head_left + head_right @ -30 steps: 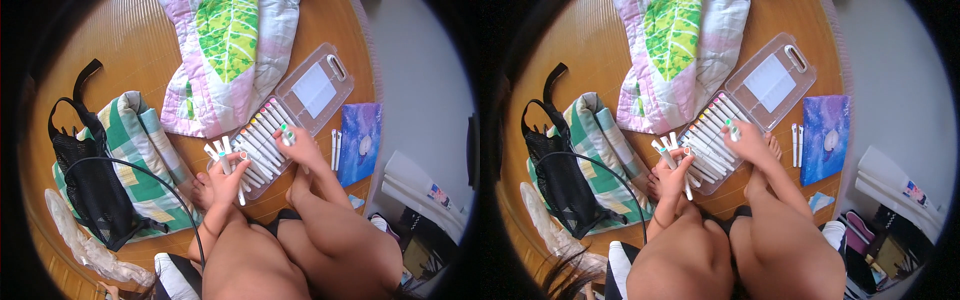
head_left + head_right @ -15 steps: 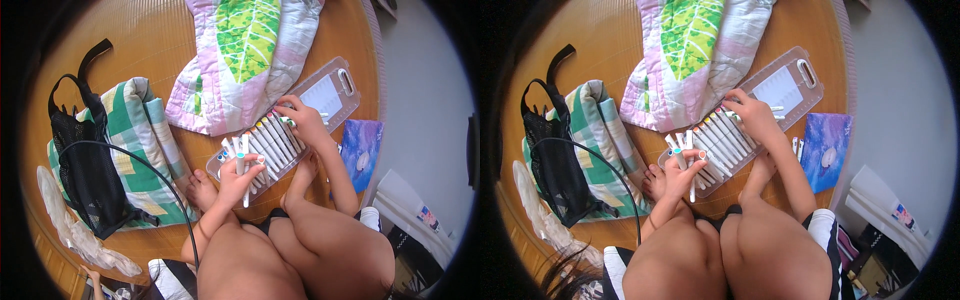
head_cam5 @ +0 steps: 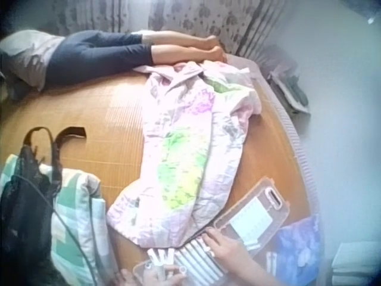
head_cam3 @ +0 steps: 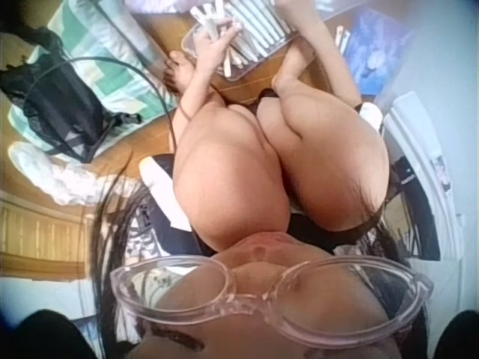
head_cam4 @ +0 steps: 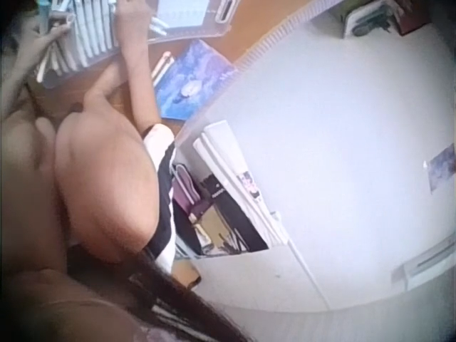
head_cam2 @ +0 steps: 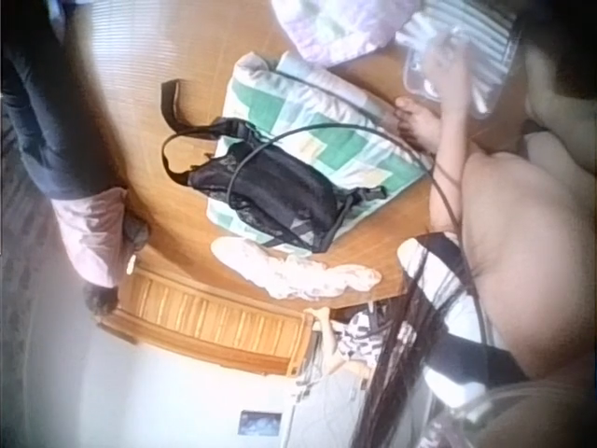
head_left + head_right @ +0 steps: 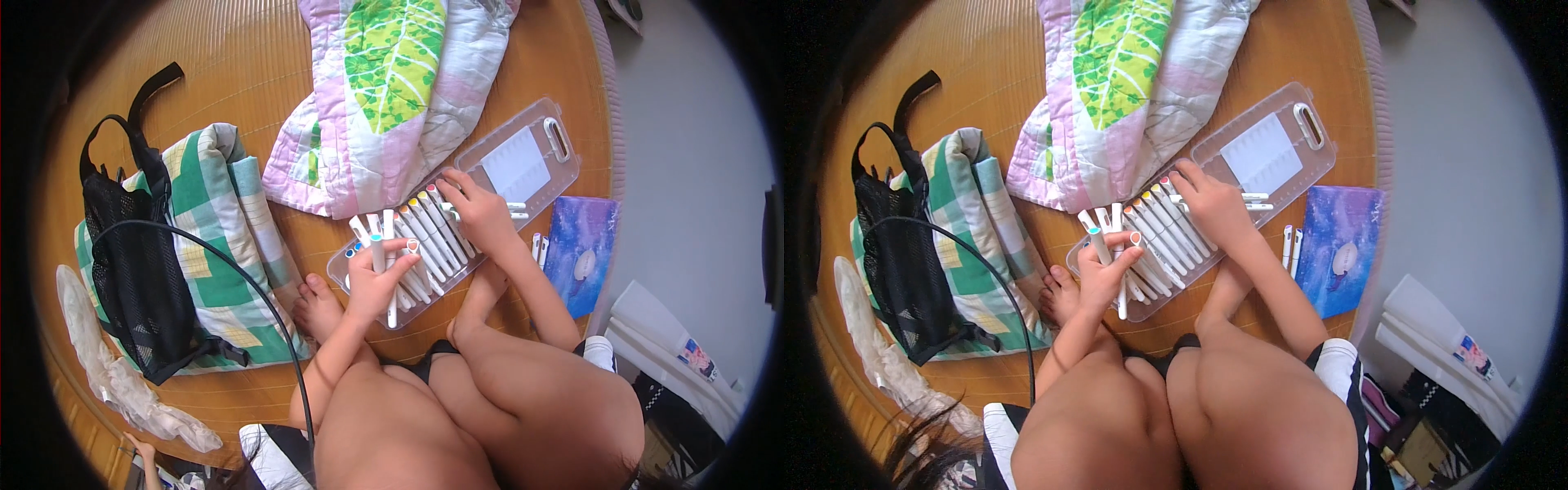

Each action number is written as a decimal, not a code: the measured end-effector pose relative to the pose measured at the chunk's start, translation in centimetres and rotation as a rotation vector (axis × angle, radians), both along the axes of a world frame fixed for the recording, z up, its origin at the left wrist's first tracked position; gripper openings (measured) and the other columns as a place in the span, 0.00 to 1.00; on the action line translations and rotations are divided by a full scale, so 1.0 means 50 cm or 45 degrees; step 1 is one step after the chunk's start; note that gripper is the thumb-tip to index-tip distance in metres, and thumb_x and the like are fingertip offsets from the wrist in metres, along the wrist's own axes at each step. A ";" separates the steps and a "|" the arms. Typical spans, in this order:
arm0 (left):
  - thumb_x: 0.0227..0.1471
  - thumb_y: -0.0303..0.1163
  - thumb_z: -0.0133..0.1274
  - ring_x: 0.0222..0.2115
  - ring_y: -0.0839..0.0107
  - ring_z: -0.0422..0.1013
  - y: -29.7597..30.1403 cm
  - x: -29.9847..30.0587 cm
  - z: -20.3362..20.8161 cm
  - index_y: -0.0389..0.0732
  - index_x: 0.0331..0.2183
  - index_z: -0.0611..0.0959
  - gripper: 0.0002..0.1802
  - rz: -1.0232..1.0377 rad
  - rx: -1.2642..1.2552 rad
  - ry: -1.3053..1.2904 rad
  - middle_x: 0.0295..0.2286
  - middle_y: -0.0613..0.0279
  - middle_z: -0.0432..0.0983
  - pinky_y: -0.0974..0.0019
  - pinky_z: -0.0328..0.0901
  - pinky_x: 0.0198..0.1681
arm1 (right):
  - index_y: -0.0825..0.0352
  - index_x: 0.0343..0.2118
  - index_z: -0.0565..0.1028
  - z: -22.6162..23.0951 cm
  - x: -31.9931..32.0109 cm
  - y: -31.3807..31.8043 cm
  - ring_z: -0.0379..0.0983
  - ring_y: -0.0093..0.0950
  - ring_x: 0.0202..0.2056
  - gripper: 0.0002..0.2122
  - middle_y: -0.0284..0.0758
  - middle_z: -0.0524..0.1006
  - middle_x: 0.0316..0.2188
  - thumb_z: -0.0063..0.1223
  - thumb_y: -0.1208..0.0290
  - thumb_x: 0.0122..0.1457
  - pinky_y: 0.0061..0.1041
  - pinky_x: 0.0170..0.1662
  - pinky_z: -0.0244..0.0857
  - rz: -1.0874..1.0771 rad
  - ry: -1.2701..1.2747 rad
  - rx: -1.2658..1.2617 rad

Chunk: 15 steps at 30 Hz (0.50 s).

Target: The person organizes marker pens, placing them by hand into slots in a plastic storage case and arranging them in rows.

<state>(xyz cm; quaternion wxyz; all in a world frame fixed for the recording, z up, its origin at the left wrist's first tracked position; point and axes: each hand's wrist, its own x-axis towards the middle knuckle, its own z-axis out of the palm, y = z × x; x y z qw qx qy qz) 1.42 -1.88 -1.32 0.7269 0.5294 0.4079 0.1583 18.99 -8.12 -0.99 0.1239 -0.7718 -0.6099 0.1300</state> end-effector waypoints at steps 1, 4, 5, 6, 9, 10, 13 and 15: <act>0.34 0.27 0.55 0.22 0.79 0.65 0.001 0.000 -0.001 0.37 0.26 0.77 0.10 0.038 -0.091 -0.019 0.20 0.64 0.71 0.77 0.59 0.27 | 0.65 0.33 0.67 0.002 -0.001 0.001 0.68 0.33 0.31 0.19 0.34 0.66 0.36 0.44 0.85 0.31 0.26 0.29 0.64 -0.020 0.021 0.011; 0.33 0.27 0.55 0.23 0.80 0.65 -0.003 -0.001 -0.007 0.36 0.26 0.77 0.10 0.078 -0.196 -0.035 0.22 0.64 0.72 0.78 0.59 0.28 | 0.65 0.33 0.67 0.003 0.001 0.000 0.68 0.33 0.30 0.19 0.34 0.66 0.35 0.44 0.85 0.31 0.26 0.29 0.64 -0.037 0.123 0.022; 0.33 0.27 0.55 0.23 0.79 0.65 -0.005 0.000 -0.009 0.36 0.26 0.77 0.10 0.078 -0.161 -0.044 0.22 0.64 0.72 0.77 0.59 0.28 | 0.65 0.32 0.67 0.008 0.003 0.001 0.68 0.33 0.29 0.18 0.33 0.66 0.33 0.44 0.85 0.31 0.27 0.28 0.63 -0.053 0.162 0.019; 0.33 0.27 0.55 0.23 0.79 0.65 -0.005 -0.002 -0.009 0.35 0.26 0.77 0.11 0.083 -0.123 -0.044 0.22 0.64 0.72 0.77 0.59 0.28 | 0.65 0.32 0.67 0.011 0.005 0.004 0.68 0.33 0.29 0.18 0.33 0.66 0.33 0.44 0.85 0.31 0.27 0.28 0.63 -0.048 0.164 0.025; 0.33 0.28 0.56 0.24 0.79 0.66 -0.003 -0.002 -0.007 0.35 0.26 0.77 0.11 0.065 -0.055 -0.030 0.22 0.63 0.72 0.77 0.59 0.28 | 0.65 0.30 0.67 0.017 0.017 0.021 0.67 0.34 0.26 0.17 0.33 0.66 0.30 0.44 0.85 0.32 0.29 0.27 0.62 0.007 0.144 -0.101; 0.33 0.28 0.56 0.24 0.79 0.66 -0.003 -0.002 -0.005 0.35 0.26 0.77 0.11 0.054 -0.029 -0.030 0.22 0.63 0.72 0.77 0.59 0.28 | 0.66 0.27 0.66 0.023 0.019 0.030 0.67 0.34 0.24 0.12 0.35 0.65 0.28 0.43 0.84 0.34 0.30 0.25 0.62 0.070 0.069 -0.152; 0.33 0.28 0.56 0.24 0.79 0.66 -0.005 -0.002 -0.009 0.34 0.26 0.77 0.12 0.067 -0.044 -0.023 0.22 0.62 0.72 0.77 0.59 0.29 | 0.68 0.24 0.65 0.029 0.021 0.038 0.67 0.35 0.22 0.07 0.37 0.64 0.26 0.41 0.82 0.37 0.31 0.24 0.61 0.114 0.019 -0.195; 0.33 0.28 0.56 0.24 0.79 0.66 -0.005 0.000 -0.008 0.34 0.26 0.77 0.12 0.070 -0.030 -0.030 0.22 0.62 0.72 0.77 0.59 0.29 | 0.69 0.23 0.64 0.031 0.022 0.036 0.67 0.36 0.22 0.07 0.37 0.64 0.25 0.41 0.81 0.37 0.32 0.24 0.61 0.095 0.040 -0.192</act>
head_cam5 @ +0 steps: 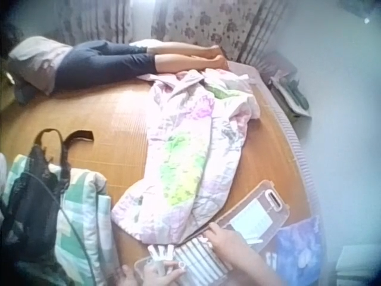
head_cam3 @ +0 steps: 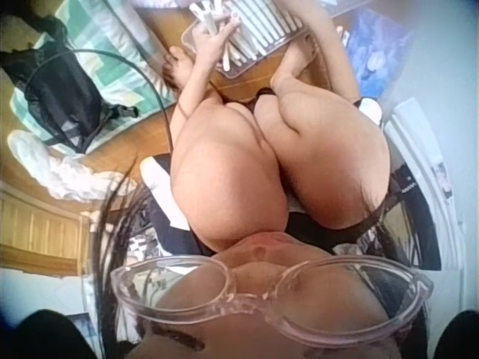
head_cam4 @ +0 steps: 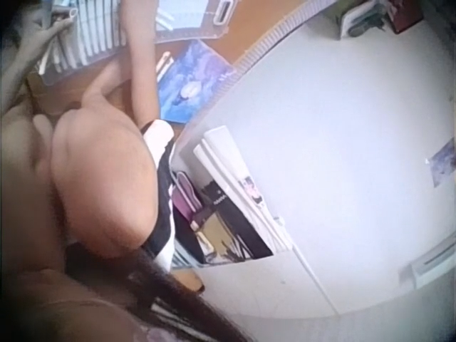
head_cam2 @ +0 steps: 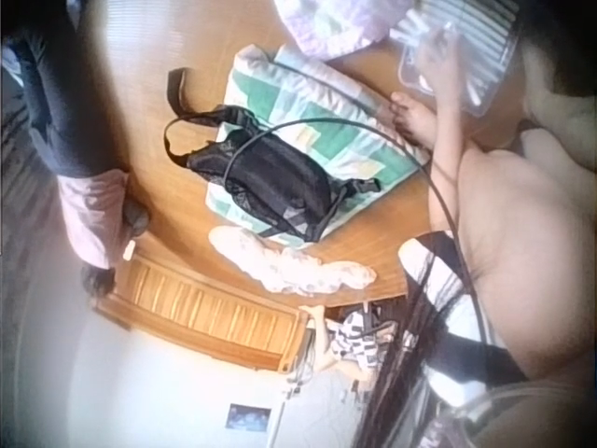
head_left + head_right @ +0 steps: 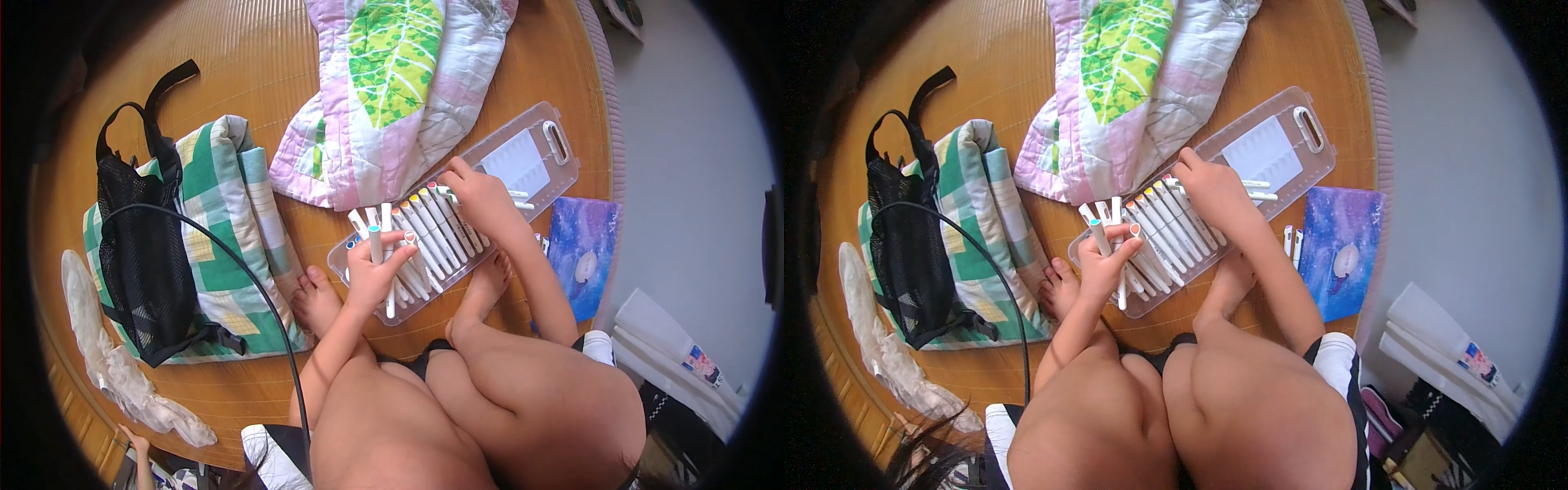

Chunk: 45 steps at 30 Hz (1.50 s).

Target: The person organizes marker pens, placing them by hand into slots in a plastic storage case and arranging them in rows.

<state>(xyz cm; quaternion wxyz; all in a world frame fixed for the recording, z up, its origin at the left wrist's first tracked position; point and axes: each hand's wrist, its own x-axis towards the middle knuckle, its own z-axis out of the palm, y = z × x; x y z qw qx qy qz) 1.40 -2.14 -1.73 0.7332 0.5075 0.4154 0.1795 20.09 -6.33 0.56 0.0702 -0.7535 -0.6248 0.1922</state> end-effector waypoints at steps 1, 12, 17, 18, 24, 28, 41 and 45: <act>0.33 0.28 0.56 0.24 0.79 0.66 -0.001 0.001 0.001 0.34 0.26 0.77 0.12 0.002 0.009 -0.008 0.22 0.62 0.72 0.76 0.59 0.29 | 0.68 0.24 0.65 0.001 0.001 -0.002 0.67 0.36 0.23 0.08 0.37 0.64 0.26 0.41 0.82 0.37 0.32 0.24 0.61 -0.016 0.024 -0.015; 0.33 0.27 0.56 0.24 0.79 0.66 0.000 -0.001 -0.002 0.35 0.26 0.77 0.12 0.003 -0.012 -0.047 0.23 0.62 0.72 0.77 0.60 0.29 | 0.62 0.36 0.67 0.002 0.004 -0.015 0.68 0.33 0.28 0.20 0.32 0.65 0.35 0.44 0.85 0.34 0.27 0.27 0.63 0.002 0.139 -0.029; 0.33 0.27 0.56 0.24 0.79 0.66 0.000 -0.004 -0.003 0.35 0.26 0.77 0.11 0.004 -0.065 -0.037 0.23 0.62 0.72 0.77 0.60 0.29 | 0.62 0.34 0.68 -0.020 -0.022 -0.034 0.69 0.31 0.26 0.18 0.33 0.65 0.35 0.42 0.84 0.35 0.26 0.24 0.63 0.022 -0.011 0.138; 0.34 0.27 0.56 0.24 0.79 0.66 0.001 -0.004 -0.001 0.35 0.26 0.77 0.11 -0.006 -0.054 -0.043 0.22 0.63 0.72 0.77 0.60 0.29 | 0.62 0.34 0.68 -0.024 -0.023 -0.035 0.69 0.31 0.26 0.18 0.33 0.65 0.35 0.42 0.84 0.35 0.27 0.24 0.63 0.006 -0.003 0.152; 0.34 0.28 0.56 0.24 0.79 0.66 -0.003 -0.008 -0.009 0.35 0.26 0.77 0.11 0.000 -0.067 -0.054 0.22 0.63 0.72 0.77 0.59 0.29 | 0.63 0.33 0.68 -0.017 -0.026 -0.026 0.69 0.32 0.27 0.17 0.33 0.65 0.35 0.42 0.84 0.34 0.27 0.25 0.63 -0.005 -0.004 0.103; 0.33 0.29 0.56 0.24 0.79 0.66 -0.003 -0.006 -0.007 0.35 0.26 0.77 0.11 -0.023 -0.009 -0.036 0.22 0.63 0.72 0.77 0.59 0.28 | 0.63 0.32 0.68 -0.020 -0.035 -0.037 0.69 0.32 0.28 0.15 0.34 0.65 0.36 0.40 0.83 0.37 0.27 0.25 0.64 -0.021 -0.110 0.144; 0.34 0.25 0.55 0.24 0.81 0.64 -0.002 -0.004 0.000 0.34 0.25 0.76 0.10 -0.011 0.021 -0.045 0.22 0.66 0.71 0.79 0.59 0.28 | 0.65 0.32 0.68 -0.010 -0.027 -0.029 0.68 0.31 0.28 0.12 0.34 0.66 0.34 0.40 0.80 0.40 0.24 0.26 0.63 0.053 -0.089 0.065; 0.34 0.25 0.55 0.23 0.81 0.64 -0.004 -0.003 0.000 0.34 0.25 0.76 0.10 -0.006 0.009 -0.031 0.22 0.66 0.70 0.79 0.59 0.28 | 0.66 0.31 0.67 -0.002 -0.021 -0.023 0.68 0.31 0.25 0.12 0.34 0.65 0.32 0.40 0.79 0.40 0.24 0.24 0.63 0.125 -0.099 0.033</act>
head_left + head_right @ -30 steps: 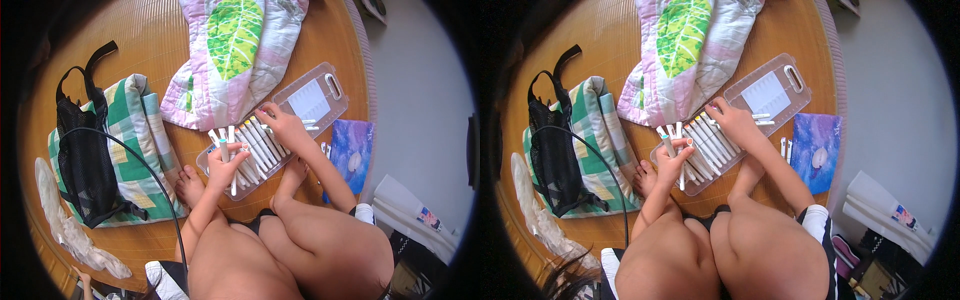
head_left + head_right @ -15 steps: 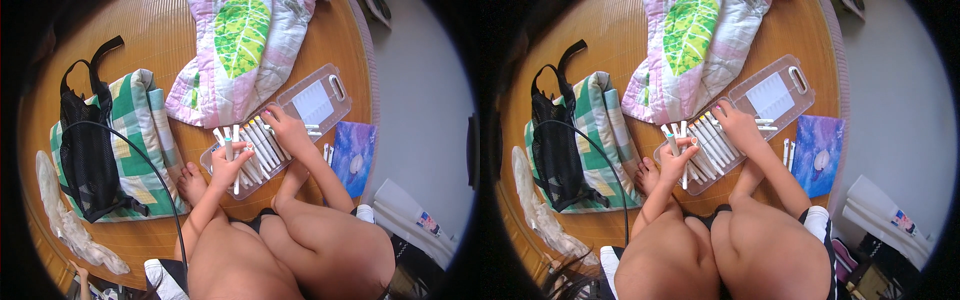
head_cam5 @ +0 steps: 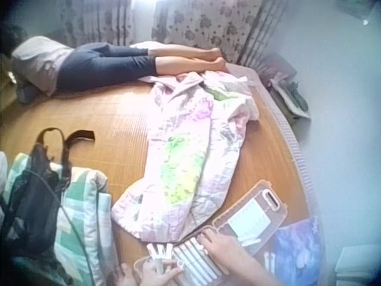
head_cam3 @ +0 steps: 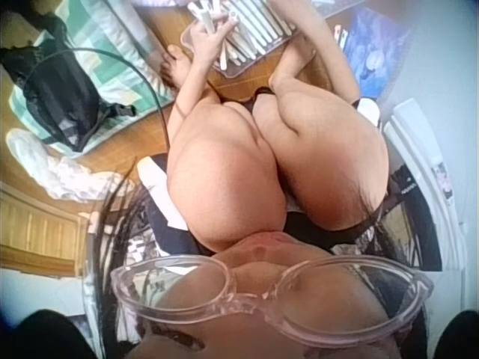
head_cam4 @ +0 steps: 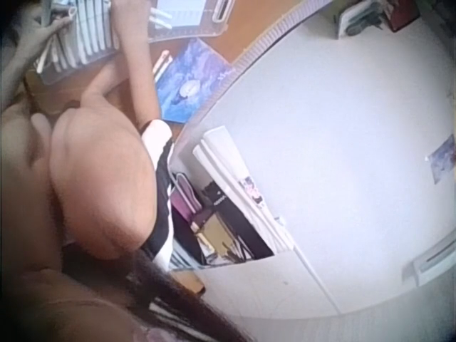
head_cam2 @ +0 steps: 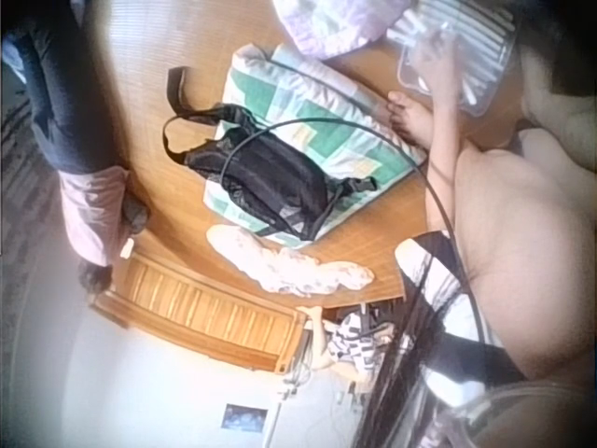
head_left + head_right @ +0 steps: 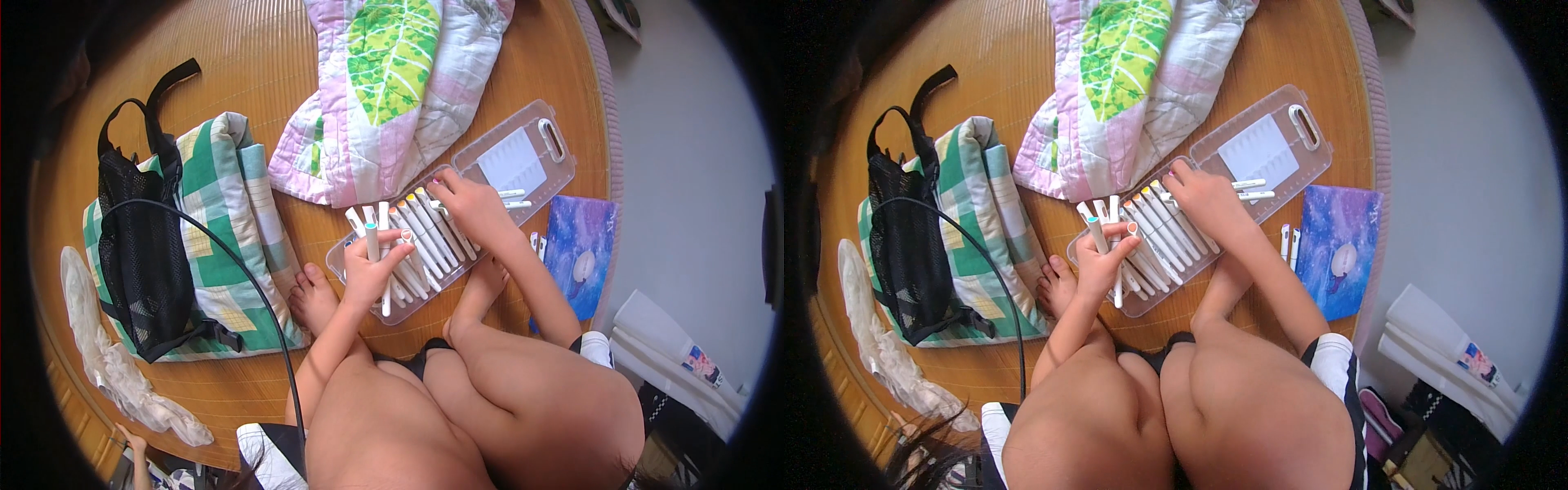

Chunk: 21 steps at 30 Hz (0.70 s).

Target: The person organizes marker pens, placing them by hand into slots in a plastic storage case and arranging them in rows.

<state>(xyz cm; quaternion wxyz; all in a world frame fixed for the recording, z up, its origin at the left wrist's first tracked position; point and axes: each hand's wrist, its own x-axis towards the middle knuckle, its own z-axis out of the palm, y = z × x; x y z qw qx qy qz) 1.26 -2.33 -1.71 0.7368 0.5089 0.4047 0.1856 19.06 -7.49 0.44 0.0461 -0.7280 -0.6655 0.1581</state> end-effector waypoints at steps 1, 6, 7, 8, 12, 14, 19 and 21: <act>0.34 0.25 0.55 0.23 0.81 0.64 0.000 0.000 0.000 0.34 0.25 0.76 0.10 -0.001 0.004 0.010 0.22 0.66 0.70 0.79 0.59 0.28 | 0.66 0.31 0.67 0.002 0.000 0.002 0.68 0.31 0.24 0.12 0.34 0.65 0.31 0.41 0.79 0.40 0.24 0.23 0.63 0.016 -0.004 0.000; 0.33 0.25 0.55 0.23 0.81 0.64 0.000 0.001 0.003 0.33 0.25 0.76 0.10 0.007 -0.006 0.007 0.21 0.66 0.70 0.80 0.59 0.27 | 0.65 0.31 0.67 0.000 0.001 0.000 0.68 0.31 0.26 0.12 0.34 0.66 0.31 0.40 0.80 0.40 0.25 0.23 0.63 0.012 0.011 -0.013; 0.34 0.25 0.55 0.23 0.82 0.64 0.000 0.002 0.004 0.33 0.25 0.76 0.10 0.011 -0.011 0.009 0.21 0.66 0.70 0.80 0.59 0.27 | 0.65 0.32 0.67 -0.004 0.002 -0.001 0.68 0.31 0.27 0.12 0.34 0.66 0.31 0.40 0.80 0.40 0.25 0.23 0.63 0.006 0.026 0.009; 0.34 0.25 0.55 0.23 0.82 0.64 0.000 0.003 0.005 0.33 0.25 0.76 0.10 0.010 -0.011 0.008 0.21 0.66 0.70 0.80 0.59 0.27 | 0.65 0.32 0.67 -0.006 0.003 -0.003 0.68 0.31 0.27 0.12 0.34 0.66 0.31 0.40 0.80 0.40 0.25 0.23 0.63 0.005 0.024 0.009; 0.34 0.25 0.55 0.23 0.81 0.64 0.001 0.003 0.006 0.33 0.25 0.76 0.10 0.030 -0.027 -0.014 0.21 0.66 0.70 0.79 0.59 0.27 | 0.63 0.36 0.67 -0.012 -0.006 -0.021 0.68 0.31 0.31 0.16 0.34 0.65 0.37 0.40 0.80 0.39 0.25 0.26 0.64 -0.044 0.014 0.014; 0.34 0.25 0.55 0.23 0.81 0.64 0.001 0.003 0.005 0.33 0.25 0.76 0.10 0.029 -0.024 -0.019 0.22 0.66 0.70 0.79 0.59 0.27 | 0.62 0.38 0.66 -0.020 -0.007 -0.032 0.68 0.31 0.32 0.18 0.34 0.65 0.39 0.40 0.81 0.39 0.25 0.28 0.64 -0.072 -0.006 0.046; 0.34 0.24 0.55 0.23 0.81 0.65 0.000 0.002 -0.002 0.33 0.25 0.76 0.10 0.006 0.004 -0.026 0.22 0.65 0.70 0.80 0.60 0.27 | 0.61 0.39 0.65 -0.030 -0.007 -0.034 0.69 0.29 0.27 0.17 0.34 0.63 0.42 0.40 0.77 0.41 0.24 0.23 0.65 -0.046 -0.108 0.103; 0.34 0.24 0.55 0.22 0.81 0.65 -0.003 0.000 -0.007 0.33 0.25 0.76 0.10 0.014 -0.033 -0.020 0.22 0.65 0.70 0.80 0.60 0.26 | 0.60 0.39 0.65 -0.030 -0.004 -0.036 0.69 0.29 0.28 0.17 0.34 0.63 0.42 0.39 0.77 0.41 0.24 0.24 0.65 -0.042 -0.067 0.116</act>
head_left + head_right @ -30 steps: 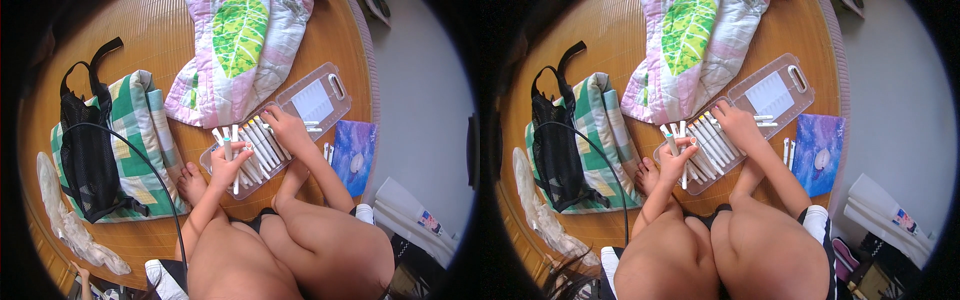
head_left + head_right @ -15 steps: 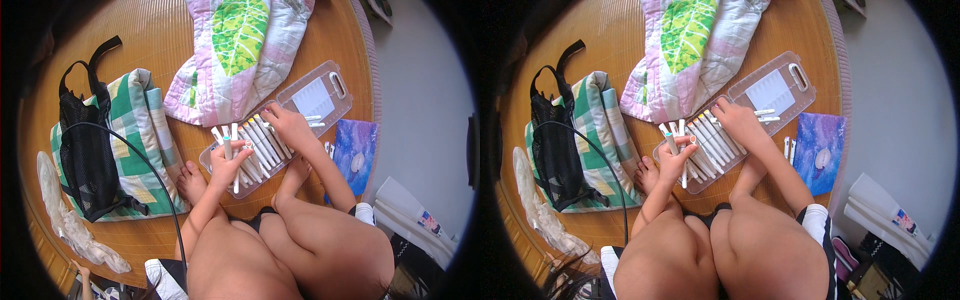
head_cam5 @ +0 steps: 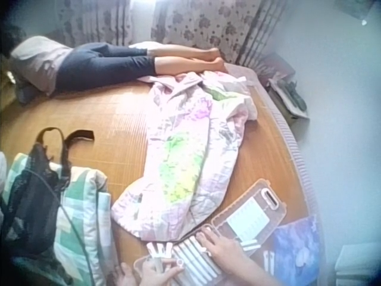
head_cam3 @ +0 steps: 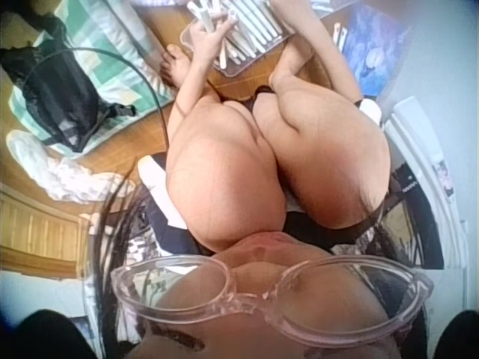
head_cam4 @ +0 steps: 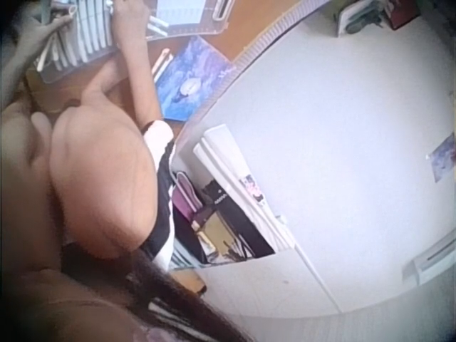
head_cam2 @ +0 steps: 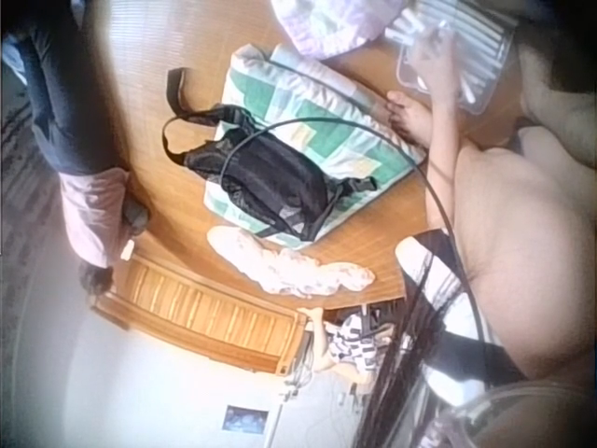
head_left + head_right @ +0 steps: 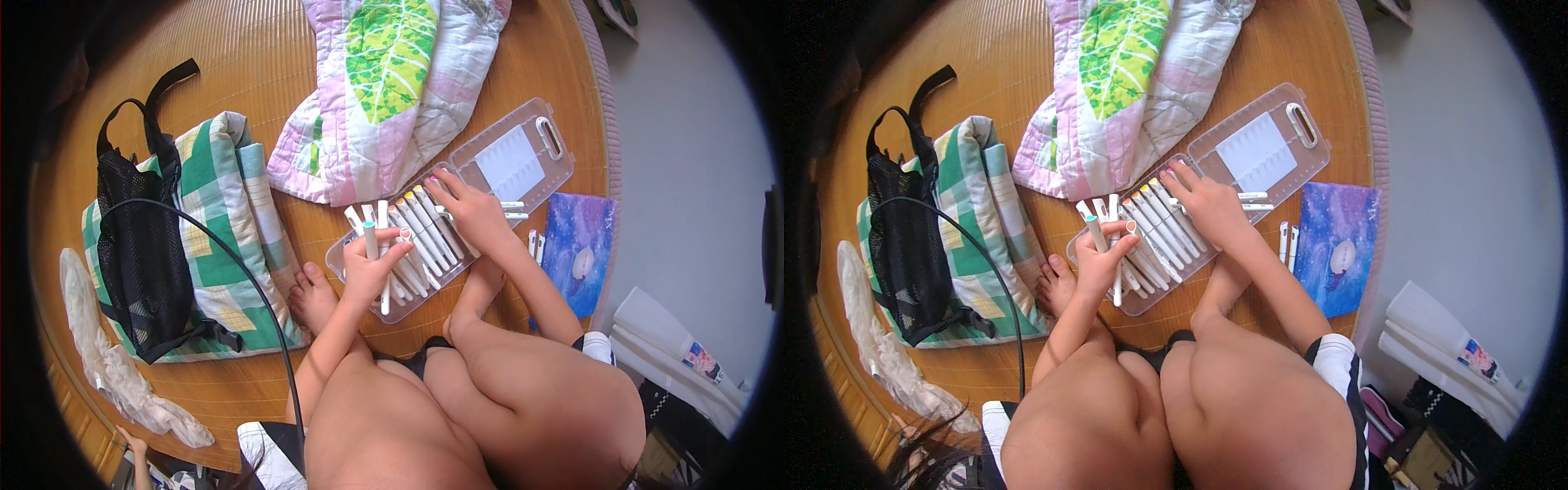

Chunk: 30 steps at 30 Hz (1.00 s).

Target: The person organizes marker pens, placing them by hand into slots in a plastic storage case and arranging them in rows.

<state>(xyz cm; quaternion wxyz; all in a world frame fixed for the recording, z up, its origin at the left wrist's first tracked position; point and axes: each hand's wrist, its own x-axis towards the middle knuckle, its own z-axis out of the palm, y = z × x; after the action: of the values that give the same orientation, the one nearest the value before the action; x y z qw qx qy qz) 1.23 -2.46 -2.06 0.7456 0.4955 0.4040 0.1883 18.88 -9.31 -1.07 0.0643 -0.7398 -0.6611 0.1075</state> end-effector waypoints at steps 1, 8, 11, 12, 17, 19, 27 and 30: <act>0.34 0.24 0.55 0.22 0.81 0.65 -0.001 0.000 -0.002 0.33 0.25 0.76 0.10 0.007 -0.037 0.006 0.22 0.65 0.70 0.80 0.60 0.26 | 0.58 0.39 0.65 0.000 0.003 -0.002 0.69 0.29 0.28 0.18 0.33 0.63 0.42 0.39 0.77 0.42 0.24 0.25 0.65 0.006 0.042 0.015; 0.34 0.24 0.54 0.22 0.81 0.65 0.003 0.000 0.004 0.32 0.25 0.76 0.09 -0.002 0.040 -0.016 0.22 0.65 0.70 0.81 0.60 0.25 | 0.59 0.35 0.69 0.011 0.002 -0.029 0.69 0.29 0.28 0.15 0.31 0.66 0.39 0.42 0.77 0.40 0.23 0.25 0.64 0.031 0.220 0.204; 0.34 0.24 0.54 0.22 0.81 0.65 0.004 -0.002 0.005 0.33 0.25 0.76 0.09 -0.028 0.024 0.021 0.22 0.65 0.70 0.80 0.60 0.26 | 0.62 0.29 0.69 0.024 -0.005 -0.053 0.69 0.29 0.26 0.11 0.32 0.68 0.33 0.43 0.78 0.39 0.24 0.24 0.64 0.026 0.225 0.146; 0.34 0.24 0.54 0.22 0.81 0.65 0.004 0.001 0.009 0.33 0.25 0.76 0.09 -0.012 0.019 -0.001 0.22 0.65 0.70 0.80 0.60 0.26 | 0.64 0.26 0.68 0.023 -0.003 -0.062 0.68 0.29 0.24 0.08 0.32 0.67 0.30 0.43 0.78 0.39 0.24 0.23 0.63 0.049 0.259 0.082; 0.34 0.24 0.54 0.22 0.81 0.65 0.004 -0.001 0.008 0.33 0.25 0.76 0.09 -0.004 0.011 -0.019 0.22 0.65 0.70 0.80 0.60 0.27 | 0.66 0.22 0.66 0.021 0.003 -0.086 0.67 0.32 0.23 0.06 0.33 0.65 0.24 0.42 0.81 0.37 0.27 0.21 0.61 0.035 0.397 -0.023; 0.34 0.24 0.54 0.22 0.81 0.65 0.005 -0.001 0.008 0.33 0.25 0.76 0.09 -0.011 0.034 -0.015 0.22 0.65 0.71 0.80 0.60 0.27 | 0.66 0.22 0.66 0.022 0.004 -0.087 0.67 0.33 0.23 0.06 0.34 0.65 0.24 0.43 0.81 0.36 0.27 0.22 0.61 0.017 0.421 -0.040; 0.34 0.25 0.55 0.23 0.80 0.66 0.004 -0.003 0.002 0.34 0.26 0.76 0.10 -0.018 -0.002 -0.009 0.22 0.64 0.71 0.79 0.60 0.27 | 0.65 0.26 0.66 0.019 -0.006 -0.089 0.66 0.37 0.24 0.10 0.36 0.66 0.26 0.49 0.78 0.37 0.31 0.25 0.61 -0.156 0.528 -0.156; 0.34 0.25 0.55 0.23 0.80 0.66 0.002 -0.003 -0.003 0.34 0.25 0.76 0.10 -0.018 0.007 -0.009 0.22 0.64 0.71 0.79 0.60 0.27 | 0.66 0.28 0.65 0.020 -0.036 -0.084 0.65 0.39 0.24 0.09 0.38 0.66 0.25 0.49 0.75 0.41 0.32 0.26 0.61 -0.406 0.481 -0.053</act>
<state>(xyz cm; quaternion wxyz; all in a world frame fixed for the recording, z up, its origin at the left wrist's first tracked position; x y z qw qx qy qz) 1.08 -2.34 -2.19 0.7468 0.4997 0.3975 0.1859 17.06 -13.52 -0.06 0.1878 -0.8027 -0.5098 0.2460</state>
